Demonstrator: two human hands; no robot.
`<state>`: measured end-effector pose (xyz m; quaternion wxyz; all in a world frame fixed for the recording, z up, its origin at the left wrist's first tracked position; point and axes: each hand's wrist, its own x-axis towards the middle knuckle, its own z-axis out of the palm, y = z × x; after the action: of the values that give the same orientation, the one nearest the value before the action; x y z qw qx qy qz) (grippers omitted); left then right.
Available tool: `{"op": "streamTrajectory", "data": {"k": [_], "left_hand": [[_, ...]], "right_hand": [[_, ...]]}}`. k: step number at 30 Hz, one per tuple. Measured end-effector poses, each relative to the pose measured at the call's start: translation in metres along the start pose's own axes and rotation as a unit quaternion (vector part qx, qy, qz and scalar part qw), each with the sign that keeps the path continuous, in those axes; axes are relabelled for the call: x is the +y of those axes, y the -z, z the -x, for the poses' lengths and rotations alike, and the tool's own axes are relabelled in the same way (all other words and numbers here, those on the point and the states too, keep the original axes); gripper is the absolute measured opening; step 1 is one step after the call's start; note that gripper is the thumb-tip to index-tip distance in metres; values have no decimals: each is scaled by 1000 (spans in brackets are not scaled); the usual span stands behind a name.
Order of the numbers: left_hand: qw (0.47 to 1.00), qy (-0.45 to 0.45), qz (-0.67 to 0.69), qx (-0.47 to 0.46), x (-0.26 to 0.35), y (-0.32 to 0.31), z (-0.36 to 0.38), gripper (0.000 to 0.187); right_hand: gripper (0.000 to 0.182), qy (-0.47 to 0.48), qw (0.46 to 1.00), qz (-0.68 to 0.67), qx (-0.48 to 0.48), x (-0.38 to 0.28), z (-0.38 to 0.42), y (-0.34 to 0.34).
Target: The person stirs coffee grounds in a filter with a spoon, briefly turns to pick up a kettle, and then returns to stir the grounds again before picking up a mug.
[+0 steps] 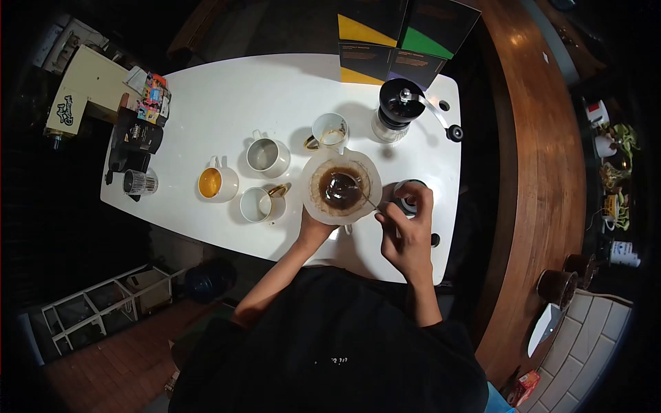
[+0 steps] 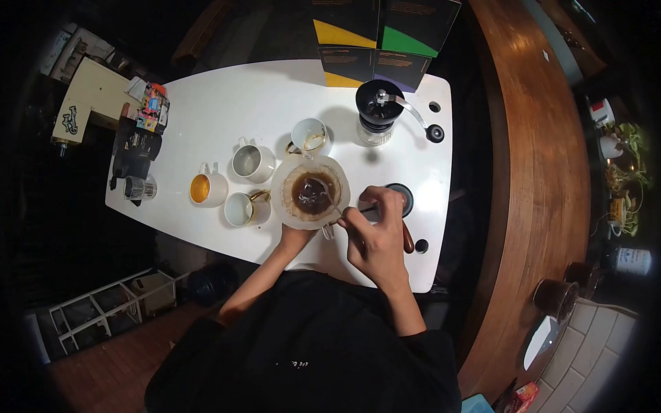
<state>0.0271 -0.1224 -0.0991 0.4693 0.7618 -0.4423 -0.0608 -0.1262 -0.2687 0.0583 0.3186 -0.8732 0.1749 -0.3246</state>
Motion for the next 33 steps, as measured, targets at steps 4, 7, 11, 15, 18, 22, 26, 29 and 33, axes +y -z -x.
{"op": "streamTrajectory", "data": {"k": [4, 7, 11, 15, 18, 22, 26, 29, 33], "left_hand": [[1000, 0, 15, -9, -2, 0, 3, 73], [1000, -22, -14, -2, -8, -3, 5, 73], [999, -34, -22, 7, -7, -5, 4, 73], [1000, -14, 14, 7, -2, -2, -1, 76], [1000, -13, 3, -1, -4, -3, 3, 79], [995, -76, -69, -1, -21, -7, 10, 82], [998, -34, -42, -15, -15, -6, 5, 88], [1000, 14, 16, -11, -7, -5, 1, 91], [1000, -4, -23, 0, -12, -8, 1, 92]], "right_hand": [[14, 12, 999, 36, -20, 1, -3, -4], [14, 17, 999, 28, -35, -1, -3, -7], [9, 3, 1000, -2, -30, -4, -3, -10], [10, -61, 994, -87, -20, -2, -2, -9], [16, -135, 975, -176, 26, 10, -2, -12], [26, -184, 944, -269, 45, 11, -7, -7], [23, -142, 952, -264, 69, 7, -11, 0], [16, -56, 984, -154, 65, 3, -13, 6], [15, 11, 999, -28, 38, -5, -11, 9]]}}
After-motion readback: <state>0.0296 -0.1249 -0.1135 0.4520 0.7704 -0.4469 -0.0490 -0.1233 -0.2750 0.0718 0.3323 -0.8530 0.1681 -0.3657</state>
